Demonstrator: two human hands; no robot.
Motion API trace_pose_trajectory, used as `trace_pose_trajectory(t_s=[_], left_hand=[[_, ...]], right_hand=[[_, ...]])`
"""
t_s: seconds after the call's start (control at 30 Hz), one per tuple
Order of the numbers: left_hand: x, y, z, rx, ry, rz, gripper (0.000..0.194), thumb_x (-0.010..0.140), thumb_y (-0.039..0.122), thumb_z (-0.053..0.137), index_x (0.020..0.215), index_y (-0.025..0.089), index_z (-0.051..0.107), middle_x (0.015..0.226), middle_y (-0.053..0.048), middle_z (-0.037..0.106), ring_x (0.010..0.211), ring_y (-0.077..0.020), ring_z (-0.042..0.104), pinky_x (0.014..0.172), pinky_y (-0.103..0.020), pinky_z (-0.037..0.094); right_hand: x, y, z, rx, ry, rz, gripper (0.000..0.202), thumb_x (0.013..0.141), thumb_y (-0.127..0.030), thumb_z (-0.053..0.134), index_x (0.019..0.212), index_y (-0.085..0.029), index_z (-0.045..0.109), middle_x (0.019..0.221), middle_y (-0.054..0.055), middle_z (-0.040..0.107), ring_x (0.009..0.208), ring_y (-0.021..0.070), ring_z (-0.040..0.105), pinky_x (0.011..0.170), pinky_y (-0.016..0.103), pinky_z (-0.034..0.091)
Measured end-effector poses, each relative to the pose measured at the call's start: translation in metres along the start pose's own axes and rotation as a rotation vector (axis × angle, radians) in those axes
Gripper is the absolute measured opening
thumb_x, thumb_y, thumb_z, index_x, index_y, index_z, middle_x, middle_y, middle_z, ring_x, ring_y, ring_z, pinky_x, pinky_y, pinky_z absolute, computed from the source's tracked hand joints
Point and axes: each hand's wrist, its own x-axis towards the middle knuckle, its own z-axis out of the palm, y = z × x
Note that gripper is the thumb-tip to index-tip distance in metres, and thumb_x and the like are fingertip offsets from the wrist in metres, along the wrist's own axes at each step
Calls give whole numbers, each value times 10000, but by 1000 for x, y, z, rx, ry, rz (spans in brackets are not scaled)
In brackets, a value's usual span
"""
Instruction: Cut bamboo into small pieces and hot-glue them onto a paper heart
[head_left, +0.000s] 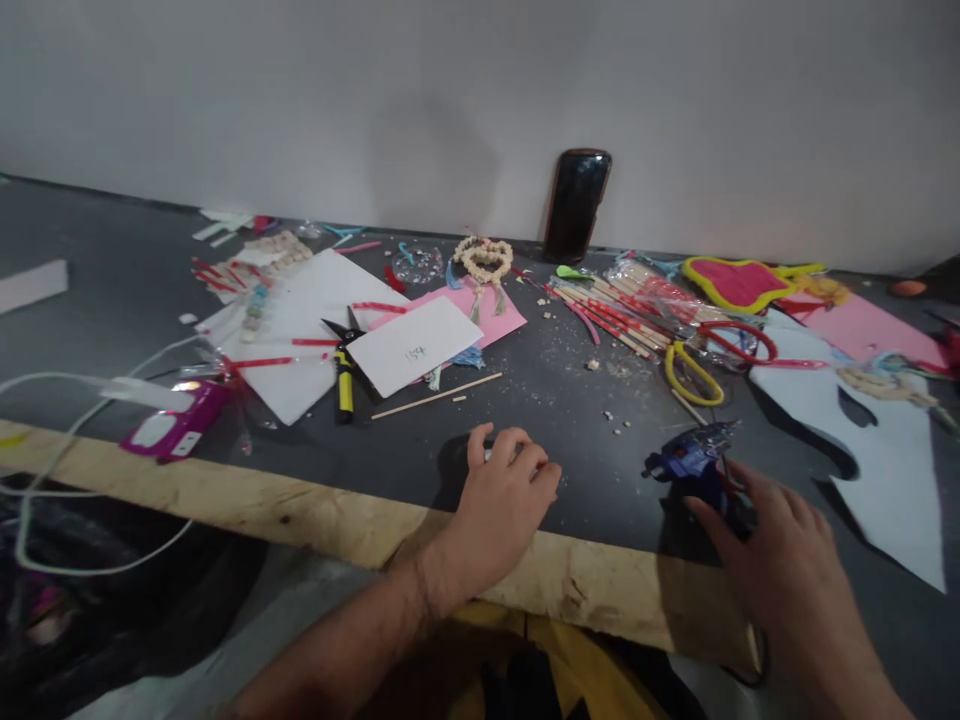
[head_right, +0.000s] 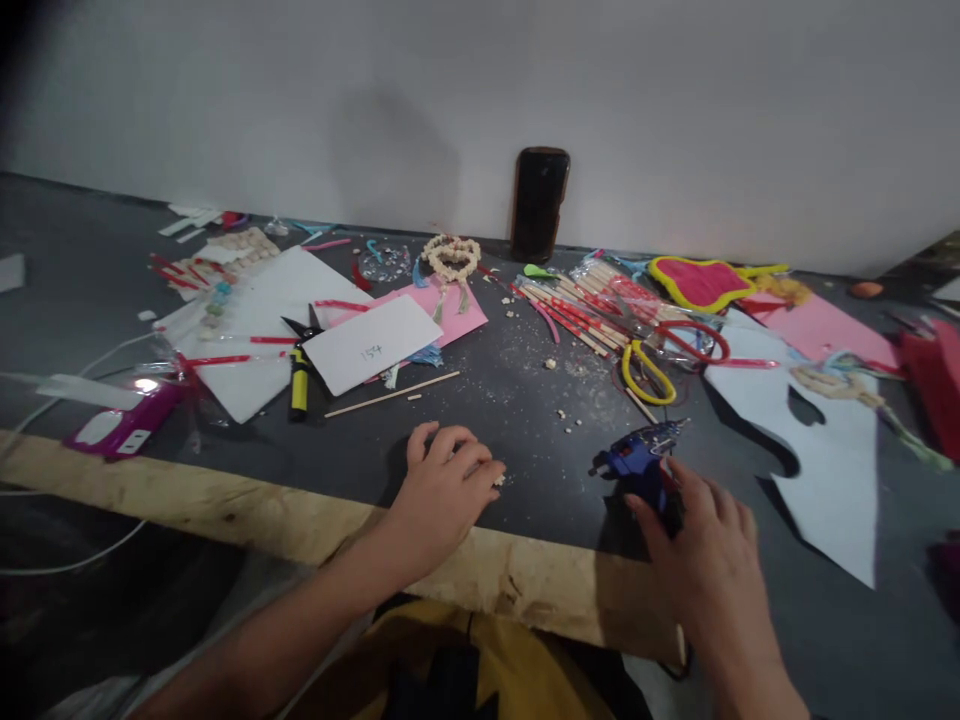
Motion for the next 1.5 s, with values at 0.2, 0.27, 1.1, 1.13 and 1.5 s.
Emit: trace_pose_trajectory(t_s=[0.2, 0.27, 1.1, 1.13, 1.5], left_hand=[[4, 8, 5, 23, -1, 4, 51, 802, 181, 624, 803, 232, 623, 850, 7, 654, 938, -223, 478, 893, -514, 251], [3, 10, -2, -24, 31, 0, 59, 831, 192, 589, 841, 238, 625, 874, 7, 665, 933, -221, 491, 858, -477, 296], [-14, 0, -20, -815, 70, -523, 150, 790, 204, 617, 910, 237, 699, 929, -1, 700, 856, -127, 634, 758, -199, 479], [-14, 0, -20, -827, 70, -532, 155, 787, 209, 620, 920, 239, 695, 923, 2, 700, 838, -123, 634, 750, -197, 480], [-15, 0, -16, -841, 79, -558, 153, 764, 246, 644, 914, 218, 666, 826, 8, 689, 738, -118, 621, 719, -214, 496]], right_hand=[[2, 0, 7, 127, -42, 17, 592, 853, -558, 309, 1122, -91, 555, 947, 173, 655, 871, 312, 593, 801, 470, 427], [-1, -2, -3, 228, -32, 116, 577, 823, -564, 376, 1145, -121, 559, 973, 161, 661, 867, 311, 599, 765, 463, 451], [-34, -65, -32, 984, -130, -224, 334, 909, -260, 389, 1235, -235, 455, 807, -3, 677, 687, 133, 657, 641, 213, 530], [-34, -65, -31, 971, -129, -225, 342, 906, -260, 396, 1242, -234, 451, 802, -4, 674, 679, 134, 653, 634, 216, 529], [-41, -61, -21, 908, -165, -225, 362, 895, -279, 427, 1254, -234, 447, 850, 17, 676, 672, 153, 642, 604, 236, 532]])
